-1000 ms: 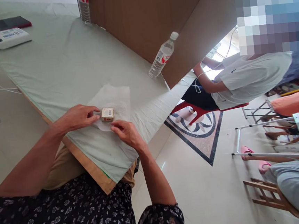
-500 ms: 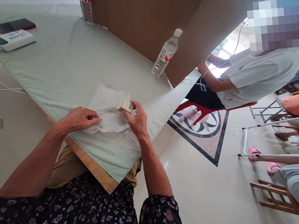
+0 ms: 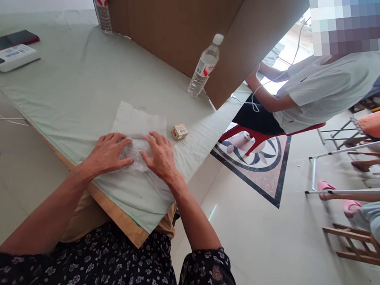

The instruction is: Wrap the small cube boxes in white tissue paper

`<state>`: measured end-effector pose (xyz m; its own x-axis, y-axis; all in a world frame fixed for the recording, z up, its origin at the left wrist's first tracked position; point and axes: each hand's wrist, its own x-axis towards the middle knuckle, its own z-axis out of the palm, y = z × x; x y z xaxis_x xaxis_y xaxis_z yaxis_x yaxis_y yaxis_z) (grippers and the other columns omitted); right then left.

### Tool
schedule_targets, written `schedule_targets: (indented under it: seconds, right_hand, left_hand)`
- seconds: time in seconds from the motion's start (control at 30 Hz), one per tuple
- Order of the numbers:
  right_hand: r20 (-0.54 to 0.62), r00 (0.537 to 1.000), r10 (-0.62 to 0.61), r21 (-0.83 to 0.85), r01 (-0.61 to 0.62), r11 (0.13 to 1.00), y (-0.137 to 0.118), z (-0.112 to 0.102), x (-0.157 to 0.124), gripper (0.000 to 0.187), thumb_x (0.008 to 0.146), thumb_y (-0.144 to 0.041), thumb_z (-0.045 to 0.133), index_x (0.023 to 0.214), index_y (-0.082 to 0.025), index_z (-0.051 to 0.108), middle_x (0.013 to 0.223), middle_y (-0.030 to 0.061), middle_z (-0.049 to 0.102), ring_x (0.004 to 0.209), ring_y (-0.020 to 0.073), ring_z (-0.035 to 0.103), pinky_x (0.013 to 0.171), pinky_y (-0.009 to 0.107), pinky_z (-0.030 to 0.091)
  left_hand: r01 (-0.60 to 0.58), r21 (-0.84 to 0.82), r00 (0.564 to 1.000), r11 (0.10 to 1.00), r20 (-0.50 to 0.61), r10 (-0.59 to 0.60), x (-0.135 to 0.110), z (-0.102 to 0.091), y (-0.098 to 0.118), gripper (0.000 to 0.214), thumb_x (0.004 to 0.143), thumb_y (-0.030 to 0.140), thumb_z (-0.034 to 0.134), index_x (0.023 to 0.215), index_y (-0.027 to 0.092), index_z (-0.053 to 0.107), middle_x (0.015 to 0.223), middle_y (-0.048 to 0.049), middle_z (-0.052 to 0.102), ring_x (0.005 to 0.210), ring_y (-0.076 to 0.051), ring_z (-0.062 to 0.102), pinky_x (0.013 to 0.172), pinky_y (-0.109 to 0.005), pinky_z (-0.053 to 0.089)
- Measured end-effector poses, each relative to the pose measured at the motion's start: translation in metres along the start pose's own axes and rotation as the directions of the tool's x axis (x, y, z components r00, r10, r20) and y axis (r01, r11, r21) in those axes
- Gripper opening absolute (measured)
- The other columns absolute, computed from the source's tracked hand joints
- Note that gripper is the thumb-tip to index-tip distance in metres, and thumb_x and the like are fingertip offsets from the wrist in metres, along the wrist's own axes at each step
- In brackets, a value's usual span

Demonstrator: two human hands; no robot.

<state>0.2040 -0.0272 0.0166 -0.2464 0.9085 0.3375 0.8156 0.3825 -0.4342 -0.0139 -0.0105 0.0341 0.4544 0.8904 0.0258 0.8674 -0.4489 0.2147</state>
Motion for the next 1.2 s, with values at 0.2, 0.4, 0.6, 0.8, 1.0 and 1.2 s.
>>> schedule_targets:
  seconds: [0.2,0.4,0.6,0.8,1.0,1.2]
  right_hand:
    - [0.261,0.964,0.047,-0.015,-0.045,0.999,-0.001,0.017,0.009,0.060,0.092,-0.044,0.072,0.144,-0.017,0.060,0.158,0.0168,0.053,0.149,0.0338,0.045,0.122,0.053,0.037]
    - [0.265,0.964,0.002,0.029,-0.010,1.000,0.009,0.017,0.003,0.062,0.091,-0.049,0.072,0.146,-0.025,0.059,0.161,0.0128,0.050,0.152,0.0327,0.042,0.123,0.054,0.034]
    - [0.211,0.977,-0.036,0.061,0.024,0.998,0.013,0.019,0.000,0.054,0.092,-0.046,0.070,0.140,-0.023,0.064,0.156,0.0150,0.055,0.148,0.0309,0.048,0.122,0.052,0.036]
    - [-0.338,0.914,0.226,0.121,-0.196,0.973,0.055,0.004,0.001,0.041,0.088,-0.041,0.065,0.125,-0.023,0.066,0.145,0.0172,0.060,0.141,0.0328,0.052,0.116,0.059,0.041]
    - [-0.272,0.816,0.510,0.143,-0.490,0.860,0.095,-0.007,0.018,0.057,0.077,-0.044,0.068,0.128,-0.017,0.060,0.124,0.0181,0.071,0.114,0.0334,0.066,0.105,0.059,0.047]
    - [-0.153,0.957,0.245,0.332,-0.184,0.925,0.053,-0.012,0.018,0.053,0.081,-0.041,0.069,0.130,-0.021,0.061,0.126,0.0102,0.073,0.108,0.0241,0.068,0.093,0.041,0.055]
  left_hand:
    - [0.012,-0.001,0.999,1.000,-0.034,-0.012,-0.001,0.005,-0.021,0.047,0.087,0.041,0.068,0.129,0.021,0.066,0.150,-0.0148,0.059,0.139,-0.036,0.053,0.115,-0.052,0.043]
    - [-0.011,-0.085,0.993,0.996,-0.117,0.001,-0.014,-0.012,-0.020,0.035,0.091,0.036,0.063,0.122,0.022,0.069,0.122,-0.0125,0.074,0.121,-0.034,0.065,0.108,-0.052,0.049]
    - [-0.138,-0.161,0.988,0.977,-0.095,0.123,0.008,0.000,0.010,0.034,0.093,0.023,0.056,0.124,0.016,0.067,0.129,-0.0153,0.069,0.127,-0.032,0.062,0.110,-0.049,0.049]
    - [-0.099,-0.210,0.991,0.973,-0.104,0.078,0.001,0.035,-0.011,0.053,0.090,0.038,0.061,0.138,0.018,0.060,0.154,-0.0178,0.054,0.144,-0.036,0.049,0.120,-0.055,0.037]
    - [-0.088,-0.249,0.989,0.965,-0.134,0.056,0.001,0.036,-0.012,0.069,0.084,0.037,0.065,0.149,0.017,0.050,0.150,-0.0185,0.057,0.142,-0.036,0.051,0.121,-0.054,0.036]
    - [-0.089,-0.300,0.987,0.950,-0.154,0.044,0.000,0.038,-0.014,0.087,0.081,0.040,0.067,0.157,0.013,0.036,0.156,-0.0205,0.051,0.147,-0.038,0.046,0.124,-0.055,0.033]
